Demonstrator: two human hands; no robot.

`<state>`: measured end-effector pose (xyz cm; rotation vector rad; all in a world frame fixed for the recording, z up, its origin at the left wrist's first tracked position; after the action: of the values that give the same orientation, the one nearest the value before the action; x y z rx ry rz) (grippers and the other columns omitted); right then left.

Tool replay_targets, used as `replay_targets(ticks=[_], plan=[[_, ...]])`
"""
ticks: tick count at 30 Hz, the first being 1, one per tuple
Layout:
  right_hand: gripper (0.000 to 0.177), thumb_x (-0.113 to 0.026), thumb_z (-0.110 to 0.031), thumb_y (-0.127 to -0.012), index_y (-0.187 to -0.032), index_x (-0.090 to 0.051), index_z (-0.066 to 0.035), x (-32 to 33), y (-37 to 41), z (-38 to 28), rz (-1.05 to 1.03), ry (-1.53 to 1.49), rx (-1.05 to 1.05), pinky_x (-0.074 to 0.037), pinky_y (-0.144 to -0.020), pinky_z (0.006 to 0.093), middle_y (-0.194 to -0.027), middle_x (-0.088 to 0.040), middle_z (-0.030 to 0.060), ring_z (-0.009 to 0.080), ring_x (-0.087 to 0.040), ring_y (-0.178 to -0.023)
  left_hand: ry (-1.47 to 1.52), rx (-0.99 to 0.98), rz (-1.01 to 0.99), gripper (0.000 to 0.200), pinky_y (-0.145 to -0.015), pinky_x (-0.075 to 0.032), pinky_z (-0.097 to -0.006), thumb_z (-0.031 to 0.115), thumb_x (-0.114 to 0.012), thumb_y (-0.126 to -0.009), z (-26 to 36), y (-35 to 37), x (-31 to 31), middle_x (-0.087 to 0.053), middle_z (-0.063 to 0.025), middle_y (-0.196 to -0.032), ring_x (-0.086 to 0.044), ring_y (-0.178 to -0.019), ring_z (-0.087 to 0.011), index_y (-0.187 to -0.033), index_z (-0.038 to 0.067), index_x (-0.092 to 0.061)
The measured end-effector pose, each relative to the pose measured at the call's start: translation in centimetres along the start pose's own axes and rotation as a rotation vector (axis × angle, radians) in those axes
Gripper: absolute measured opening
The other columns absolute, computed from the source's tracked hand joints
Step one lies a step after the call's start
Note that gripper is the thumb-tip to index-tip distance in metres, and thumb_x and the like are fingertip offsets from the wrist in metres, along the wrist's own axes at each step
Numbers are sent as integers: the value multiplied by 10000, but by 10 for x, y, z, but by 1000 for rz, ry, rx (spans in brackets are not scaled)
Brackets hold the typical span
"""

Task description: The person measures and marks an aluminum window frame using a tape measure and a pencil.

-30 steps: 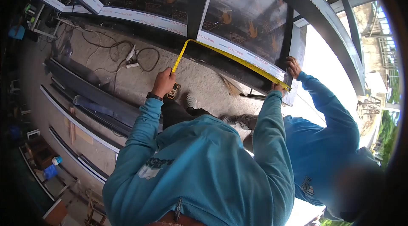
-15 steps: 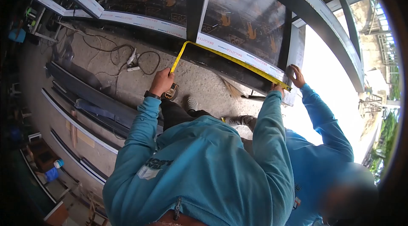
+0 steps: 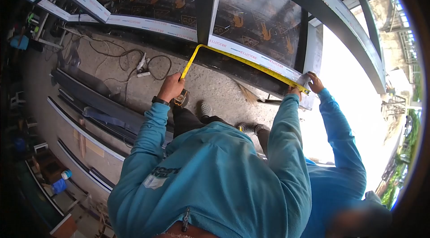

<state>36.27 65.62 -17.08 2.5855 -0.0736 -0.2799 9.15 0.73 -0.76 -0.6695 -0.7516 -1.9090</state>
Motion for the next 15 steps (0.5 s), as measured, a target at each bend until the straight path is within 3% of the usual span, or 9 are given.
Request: replay_targets(ticks=[11, 15], plan=[[407, -556, -63, -955, -1342, -437, -17, 4, 2, 3, 15, -35, -28, -622, -751, 371, -1179, -607, 170, 305, -657, -977, 26, 42, -44, 227, -812, -507, -505, 194, -577, -896, 2, 2, 0, -660, -271, -975, -619, -947, -457, -985, -6, -638], [419, -565, -66, -953, -1348, -431, -23, 1, 6, 2, 25, -54, -33, -628, -737, 368, -1186, -606, 177, 309, -662, -970, 14, 23, -83, 216, -746, -510, -482, 186, -598, -919, -4, -3, -4, -666, -259, -936, -648, -901, -433, -981, -21, -609]])
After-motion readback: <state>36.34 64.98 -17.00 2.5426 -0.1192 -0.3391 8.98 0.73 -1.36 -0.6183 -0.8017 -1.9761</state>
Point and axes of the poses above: each hand's wrist, its own y-axis away from the middle knuckle, its own x-axis out of the back of the hand, z = x × y, the point moved 8 cm from there along -y, towards the middle knuckle
